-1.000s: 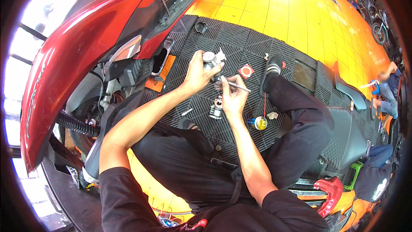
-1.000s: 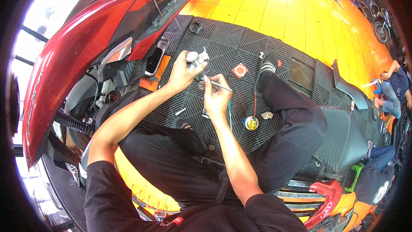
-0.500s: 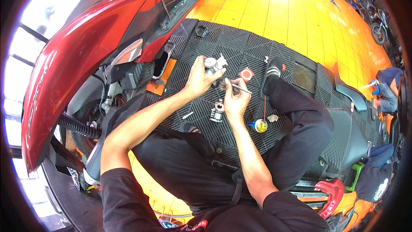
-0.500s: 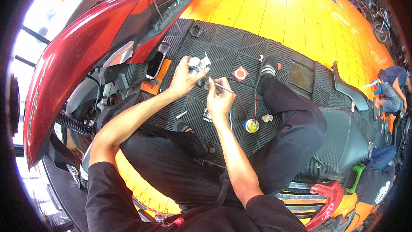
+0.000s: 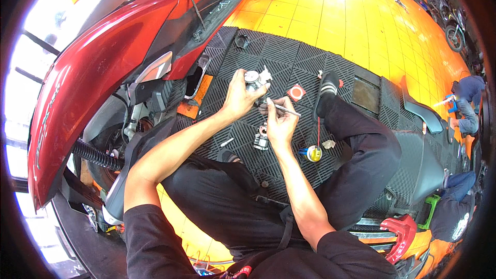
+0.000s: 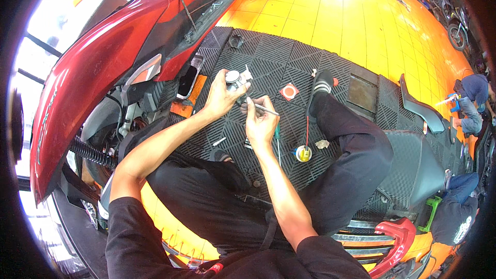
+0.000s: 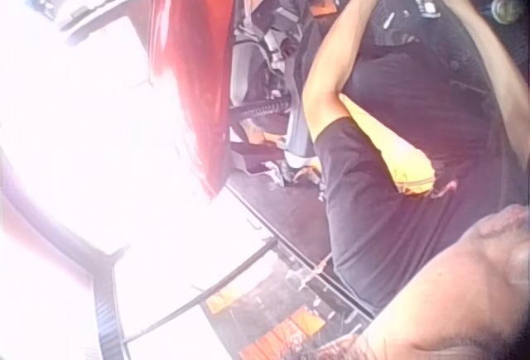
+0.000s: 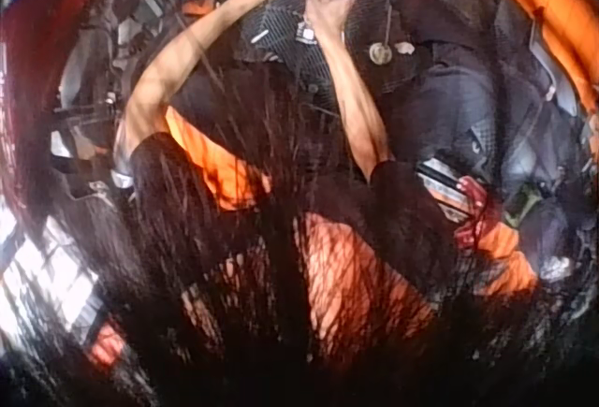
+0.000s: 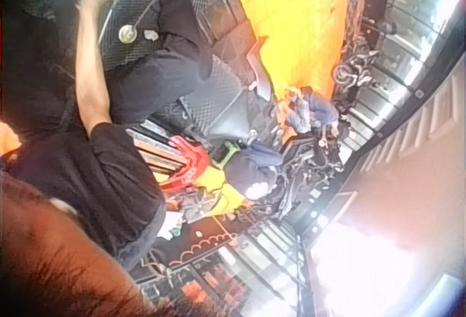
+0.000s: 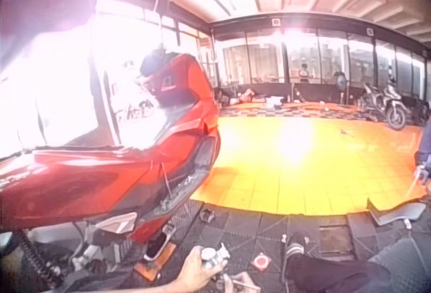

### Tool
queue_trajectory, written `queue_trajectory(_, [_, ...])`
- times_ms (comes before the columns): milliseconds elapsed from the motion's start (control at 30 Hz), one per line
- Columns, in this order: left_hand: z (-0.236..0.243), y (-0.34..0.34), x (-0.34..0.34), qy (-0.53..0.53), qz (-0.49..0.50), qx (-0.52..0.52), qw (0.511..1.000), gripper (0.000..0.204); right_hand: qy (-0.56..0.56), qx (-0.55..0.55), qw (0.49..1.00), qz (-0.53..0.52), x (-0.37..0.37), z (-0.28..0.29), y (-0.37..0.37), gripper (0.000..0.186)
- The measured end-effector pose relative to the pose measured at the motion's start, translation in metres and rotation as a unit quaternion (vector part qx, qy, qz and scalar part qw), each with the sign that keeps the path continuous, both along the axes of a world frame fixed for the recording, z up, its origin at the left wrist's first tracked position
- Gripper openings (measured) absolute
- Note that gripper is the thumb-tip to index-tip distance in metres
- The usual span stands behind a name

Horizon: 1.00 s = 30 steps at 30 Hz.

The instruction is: The person sits on the floor and works on a disassembled scooter carburetor. They use a screwdriver to adjust internal components, spray cleaner into the carburetor, and wipe parts with a cloth. The person repeatedly assembles and disassembles the carburetor while seated.

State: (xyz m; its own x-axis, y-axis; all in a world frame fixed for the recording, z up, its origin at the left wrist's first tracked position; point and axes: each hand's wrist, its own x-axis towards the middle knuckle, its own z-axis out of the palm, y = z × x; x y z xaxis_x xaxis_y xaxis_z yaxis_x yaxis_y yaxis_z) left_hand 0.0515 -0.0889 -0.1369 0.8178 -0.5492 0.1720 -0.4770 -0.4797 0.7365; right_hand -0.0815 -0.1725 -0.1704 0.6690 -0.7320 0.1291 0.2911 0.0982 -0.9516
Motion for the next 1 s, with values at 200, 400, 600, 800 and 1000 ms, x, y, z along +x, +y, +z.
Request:
queue_trajectory(200, [-0.009,0.001,-0.001,-0.008,0.007,0.009,1.0,0.069,0.021,-0.045,0.998,-0.031,0.001,-0.007,0.0,0.014])
queue_trajectory(400, [-0.009,0.0,0.0,-0.009,0.005,-0.02,1.0,0.067,0.016,-0.021,1.0,-0.013,0.003,-0.008,-0.005,0.015])
queue_trajectory(600, [-0.007,0.004,0.003,0.034,0.013,-0.001,0.999,0.068,-0.006,0.052,0.999,0.014,0.002,0.005,0.007,0.017])
queue_trajectory(800, [-0.003,0.0,-0.004,0.041,0.014,0.012,0.999,0.074,0.033,-0.038,0.998,-0.033,0.002,-0.005,-0.002,0.016])
queue_trajectory(1000, [-0.013,0.0,0.003,0.043,0.019,-0.008,0.999,0.078,0.007,-0.014,0.999,-0.029,0.004,0.0,-0.002,0.015])
